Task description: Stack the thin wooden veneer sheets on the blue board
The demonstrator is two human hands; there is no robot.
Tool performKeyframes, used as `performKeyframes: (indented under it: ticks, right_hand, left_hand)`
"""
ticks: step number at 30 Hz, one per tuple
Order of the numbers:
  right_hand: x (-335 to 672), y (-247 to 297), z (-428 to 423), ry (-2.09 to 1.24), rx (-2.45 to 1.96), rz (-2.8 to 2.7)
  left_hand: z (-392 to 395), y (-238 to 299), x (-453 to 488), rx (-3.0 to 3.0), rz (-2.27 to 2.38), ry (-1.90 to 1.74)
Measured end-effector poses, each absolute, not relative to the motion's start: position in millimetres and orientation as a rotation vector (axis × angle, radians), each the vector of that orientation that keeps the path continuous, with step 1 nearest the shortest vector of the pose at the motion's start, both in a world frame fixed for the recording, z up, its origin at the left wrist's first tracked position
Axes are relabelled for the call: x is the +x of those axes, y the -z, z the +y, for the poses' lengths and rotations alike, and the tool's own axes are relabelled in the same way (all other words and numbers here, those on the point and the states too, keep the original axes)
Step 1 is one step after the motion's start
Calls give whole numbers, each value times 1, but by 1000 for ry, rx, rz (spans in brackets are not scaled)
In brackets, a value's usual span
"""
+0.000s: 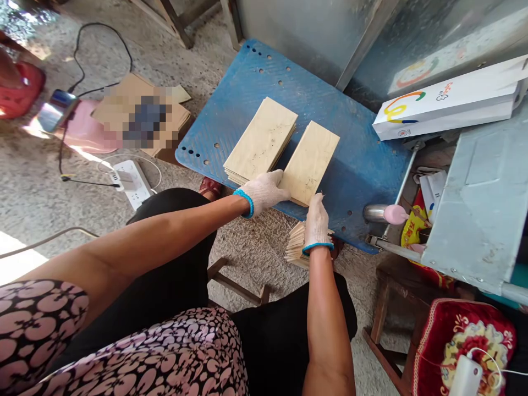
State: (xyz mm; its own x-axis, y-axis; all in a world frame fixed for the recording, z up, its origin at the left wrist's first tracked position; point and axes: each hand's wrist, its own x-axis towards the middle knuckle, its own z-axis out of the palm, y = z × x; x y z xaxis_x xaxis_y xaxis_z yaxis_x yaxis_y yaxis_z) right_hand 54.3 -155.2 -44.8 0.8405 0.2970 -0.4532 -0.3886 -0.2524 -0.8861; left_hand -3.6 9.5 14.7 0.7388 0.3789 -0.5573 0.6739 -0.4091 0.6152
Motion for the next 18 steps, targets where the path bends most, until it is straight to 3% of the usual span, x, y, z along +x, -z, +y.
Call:
performKeyframes:
  ticks: [6,11,18]
  right_hand:
    - [59,42,-152,-506,-1647,226]
    - [69,41,-151,-608,-1302,504]
    - [71,35,-155,-648,-1177,502]
  left_hand:
    - [11,-9,-4,1936,805,245]
    - [9,11,7,1622,871,175]
    - [-1,11,19,1201,900,209]
